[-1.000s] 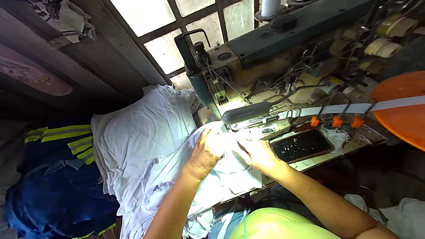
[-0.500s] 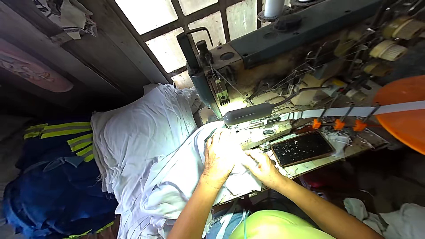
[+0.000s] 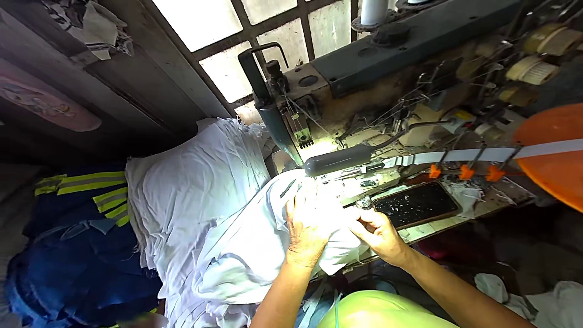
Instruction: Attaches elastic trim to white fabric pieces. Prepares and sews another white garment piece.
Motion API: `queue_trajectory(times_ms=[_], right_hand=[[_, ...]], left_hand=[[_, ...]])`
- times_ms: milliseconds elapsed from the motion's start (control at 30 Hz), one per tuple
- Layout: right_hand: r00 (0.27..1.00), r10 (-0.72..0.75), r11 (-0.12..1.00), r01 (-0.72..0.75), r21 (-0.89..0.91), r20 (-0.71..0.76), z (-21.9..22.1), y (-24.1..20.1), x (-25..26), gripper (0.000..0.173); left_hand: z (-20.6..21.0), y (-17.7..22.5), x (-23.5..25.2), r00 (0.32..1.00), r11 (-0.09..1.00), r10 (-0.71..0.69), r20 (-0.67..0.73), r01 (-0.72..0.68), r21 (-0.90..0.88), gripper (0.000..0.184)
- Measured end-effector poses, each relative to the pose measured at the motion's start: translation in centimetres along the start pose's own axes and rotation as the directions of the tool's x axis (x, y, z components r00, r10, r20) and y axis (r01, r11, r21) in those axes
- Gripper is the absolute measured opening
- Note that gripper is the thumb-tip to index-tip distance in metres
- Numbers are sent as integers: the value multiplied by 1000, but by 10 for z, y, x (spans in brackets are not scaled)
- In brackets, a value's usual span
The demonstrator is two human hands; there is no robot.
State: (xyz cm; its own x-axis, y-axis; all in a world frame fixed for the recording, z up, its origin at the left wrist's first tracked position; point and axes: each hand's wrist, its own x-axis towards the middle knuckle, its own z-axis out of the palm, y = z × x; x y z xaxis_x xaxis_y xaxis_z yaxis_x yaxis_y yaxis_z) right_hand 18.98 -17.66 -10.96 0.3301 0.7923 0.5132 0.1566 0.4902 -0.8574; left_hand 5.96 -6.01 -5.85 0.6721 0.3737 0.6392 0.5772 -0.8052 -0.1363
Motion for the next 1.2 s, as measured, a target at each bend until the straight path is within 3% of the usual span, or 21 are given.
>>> queue_trajectory(times_ms=[200, 300, 533, 700, 900, 967, 1100, 1133, 1200], right_hand=[[968, -244, 948, 251, -197, 59, 0, -7, 1, 19], [960, -274, 940, 281, -192, 63, -2, -9, 6, 17], [999, -30, 988, 34, -151, 32, 0, 1, -7, 19], [964, 264, 964, -262, 53, -26, 1, 3, -13, 18], [963, 268, 957, -269, 108, 21, 7, 14, -1, 17], [968, 252, 956, -251, 155, 11, 12, 13, 5, 18], [978, 205, 973, -199, 120, -38, 18, 14, 10, 24], [982, 184, 981, -180, 79, -52, 19, 14, 8, 26], [987, 136, 991, -136, 1, -88, 19, 16, 3, 29]], left_hand=[[-2, -6, 0, 999, 983, -48, -1, 47, -176, 43], [-3, -9, 4, 999, 979, -45, 2, 44, -199, 40], [-1, -8, 7, 999, 993, -18, 46, 24, -120, 37], [-7, -17, 10, 993, 955, -39, 107, 69, -290, 39], [-14, -48, 48, 922, 905, -46, 384, 201, -374, 32], [-10, -56, 59, 909, 910, -32, 416, 199, -363, 30], [12, -72, 62, 988, 925, 2, 152, 55, -375, 21], [17, -77, 60, 1000, 939, -1, 2, 2, -345, 19], [20, -84, 52, 962, 970, 13, -273, -79, -232, 19]])
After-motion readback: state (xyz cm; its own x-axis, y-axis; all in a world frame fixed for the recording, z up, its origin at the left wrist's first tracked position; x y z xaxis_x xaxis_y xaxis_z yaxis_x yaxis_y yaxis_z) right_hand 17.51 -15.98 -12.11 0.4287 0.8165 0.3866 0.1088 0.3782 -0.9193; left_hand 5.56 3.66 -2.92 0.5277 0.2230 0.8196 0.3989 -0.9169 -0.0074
